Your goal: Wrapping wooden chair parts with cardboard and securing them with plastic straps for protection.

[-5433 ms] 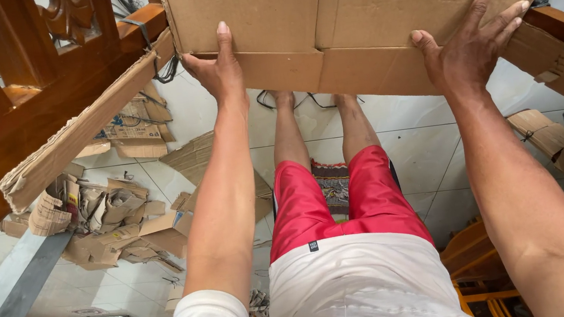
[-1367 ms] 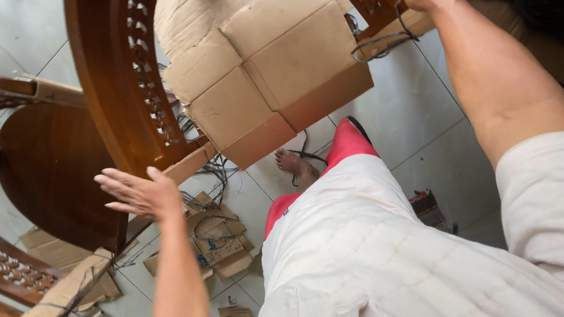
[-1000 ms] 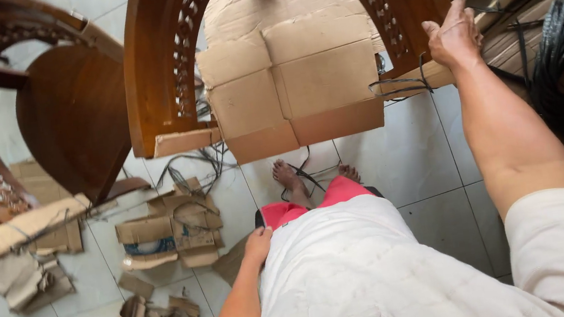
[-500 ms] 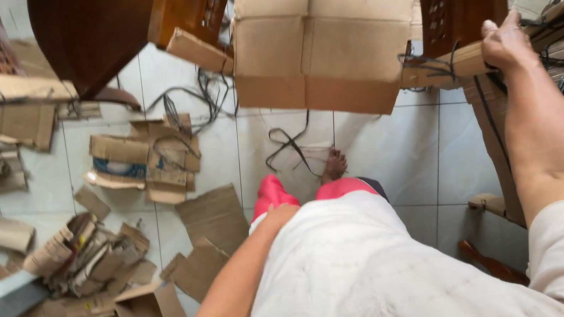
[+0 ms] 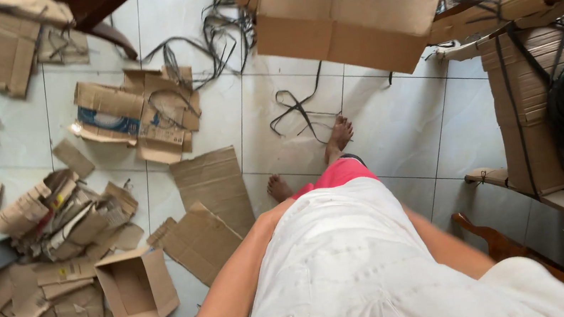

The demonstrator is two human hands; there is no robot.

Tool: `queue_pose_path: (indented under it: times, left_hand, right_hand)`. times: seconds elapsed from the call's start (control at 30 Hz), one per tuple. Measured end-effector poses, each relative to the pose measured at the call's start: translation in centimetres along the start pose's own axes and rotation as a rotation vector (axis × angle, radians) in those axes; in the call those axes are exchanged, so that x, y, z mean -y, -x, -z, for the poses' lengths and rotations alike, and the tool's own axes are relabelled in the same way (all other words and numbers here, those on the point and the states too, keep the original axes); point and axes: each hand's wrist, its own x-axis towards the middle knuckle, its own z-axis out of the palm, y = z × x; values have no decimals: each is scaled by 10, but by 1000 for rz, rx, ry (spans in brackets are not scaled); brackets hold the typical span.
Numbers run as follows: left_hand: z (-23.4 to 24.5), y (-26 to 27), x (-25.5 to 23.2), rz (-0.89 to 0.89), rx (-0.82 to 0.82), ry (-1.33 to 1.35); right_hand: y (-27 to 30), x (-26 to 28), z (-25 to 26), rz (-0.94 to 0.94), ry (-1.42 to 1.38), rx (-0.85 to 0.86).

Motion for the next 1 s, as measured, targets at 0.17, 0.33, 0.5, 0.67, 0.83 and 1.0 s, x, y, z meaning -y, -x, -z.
queue_pose_path:
  times: [0.17,0.33,0.5,0.67,0.83,1.0]
  left_hand:
    - [-22,-48,95,-43,-30,104]
    - [-34,-125,229,-53,-67,72]
    - [-5,-116,291,215,-193,-109]
    - [10,-90,257,198,-152,-99]
    - [23,-106,194,101,-143,-121]
    - [37,-75,118,-47,-103,-99]
  right_hand:
    - [2,-132,-93,72,12,393]
    - [33,-25,-93,191,436,329]
    - [48,101,-80,299,56,169]
    - [96,165,-92,438,-103,261]
    - [113,147,-90,255,8,285]
    - [99,97,-72,32,-41,150]
